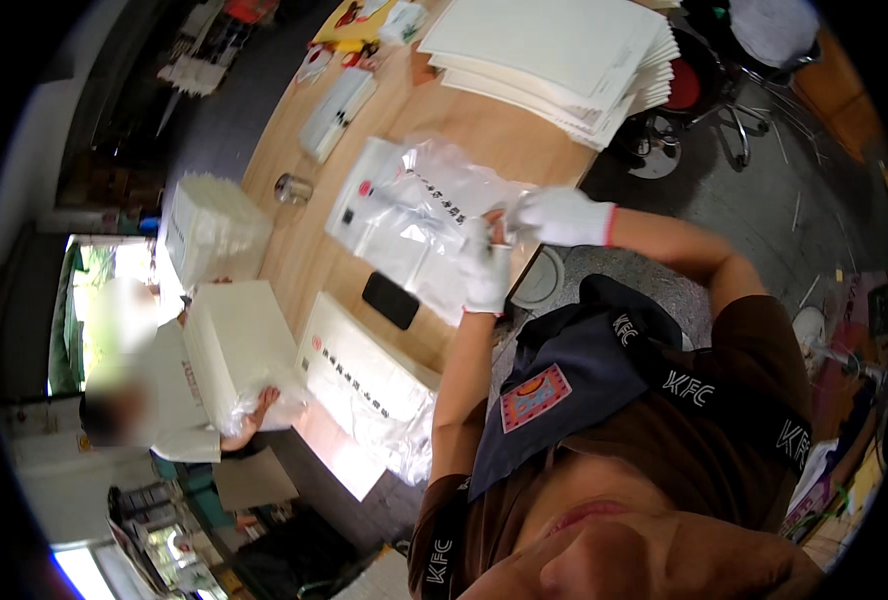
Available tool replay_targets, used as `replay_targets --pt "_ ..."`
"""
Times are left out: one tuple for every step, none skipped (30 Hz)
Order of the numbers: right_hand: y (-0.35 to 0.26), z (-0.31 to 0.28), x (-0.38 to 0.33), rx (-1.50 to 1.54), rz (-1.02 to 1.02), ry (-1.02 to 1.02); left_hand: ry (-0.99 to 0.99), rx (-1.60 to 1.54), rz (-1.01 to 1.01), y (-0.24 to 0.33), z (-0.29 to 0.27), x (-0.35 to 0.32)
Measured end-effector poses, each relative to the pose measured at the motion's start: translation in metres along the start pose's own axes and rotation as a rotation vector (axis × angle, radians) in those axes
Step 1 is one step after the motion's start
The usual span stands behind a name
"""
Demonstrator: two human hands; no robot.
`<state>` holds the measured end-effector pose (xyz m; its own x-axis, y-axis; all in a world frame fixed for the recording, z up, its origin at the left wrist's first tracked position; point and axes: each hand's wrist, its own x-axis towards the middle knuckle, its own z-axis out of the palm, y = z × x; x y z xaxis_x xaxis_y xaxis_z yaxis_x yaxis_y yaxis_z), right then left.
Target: The person repeatedly picks up stacks of white paper documents and inserts them into clear plastic sleeves. The person then places the filled sleeves on a growing pile on the table.
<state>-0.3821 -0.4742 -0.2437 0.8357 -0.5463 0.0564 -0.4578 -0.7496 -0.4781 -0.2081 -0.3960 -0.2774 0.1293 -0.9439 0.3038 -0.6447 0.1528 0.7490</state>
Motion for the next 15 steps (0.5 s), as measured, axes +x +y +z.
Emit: replay_targets --pt "0.016 -0.018 -0.021 -0.092 -0.230 0.393 0.064 -0.089 0.016 -0.008 0.001 0.004" --pt "0.023 -0.050 -0.034 -0.203 -0.275 0.606 0.062 -0.178 -0.049 -0.011 0.000 0.009" --pt "0.035 -0.081 -0.043 -0.449 -0.303 0.745 0.047 -0.268 -0.112 -0.011 0.000 0.014" --pt "0.057 -0.095 -0.051 -0.574 -0.158 0.704 0.000 -0.304 -0.158 -0.006 0.000 0.019" --pt "0.065 -0.113 -0.061 -0.587 0.059 0.564 -0.049 -0.343 -0.203 0.003 -0.001 0.027" --pt "0.082 -0.125 -0.069 -0.610 0.130 0.435 -0.103 -0.383 -0.243 0.011 0.003 0.036" --pt "0.098 -0.128 -0.074 -0.553 0.140 0.385 -0.116 -0.450 -0.223 0.013 0.011 0.044" --pt "0.114 -0.130 -0.071 -0.587 0.029 0.416 -0.121 -0.517 -0.206 0.013 0.019 0.052" --pt "0.128 -0.131 -0.070 -0.620 -0.085 0.447 -0.125 -0.583 -0.188 0.014 0.026 0.060" --pt "0.134 -0.132 -0.069 -0.639 -0.099 0.468 -0.179 -0.575 -0.172 0.018 0.031 0.067" --pt "0.137 -0.134 -0.068 -0.658 -0.114 0.491 -0.231 -0.565 -0.155 0.025 0.034 0.075" --pt "0.139 -0.134 -0.067 -0.678 -0.130 0.514 -0.282 -0.554 -0.137 0.033 0.037 0.082" --pt "0.131 -0.138 -0.063 -0.742 -0.239 0.540 -0.303 -0.632 -0.165 0.041 0.039 0.086" --pt "0.115 -0.146 -0.058 -0.809 -0.352 0.570 -0.320 -0.708 -0.188 0.050 0.042 0.092" --pt "0.096 -0.152 -0.054 -0.874 -0.468 0.599 -0.336 -0.784 -0.210 0.059 0.042 0.098"
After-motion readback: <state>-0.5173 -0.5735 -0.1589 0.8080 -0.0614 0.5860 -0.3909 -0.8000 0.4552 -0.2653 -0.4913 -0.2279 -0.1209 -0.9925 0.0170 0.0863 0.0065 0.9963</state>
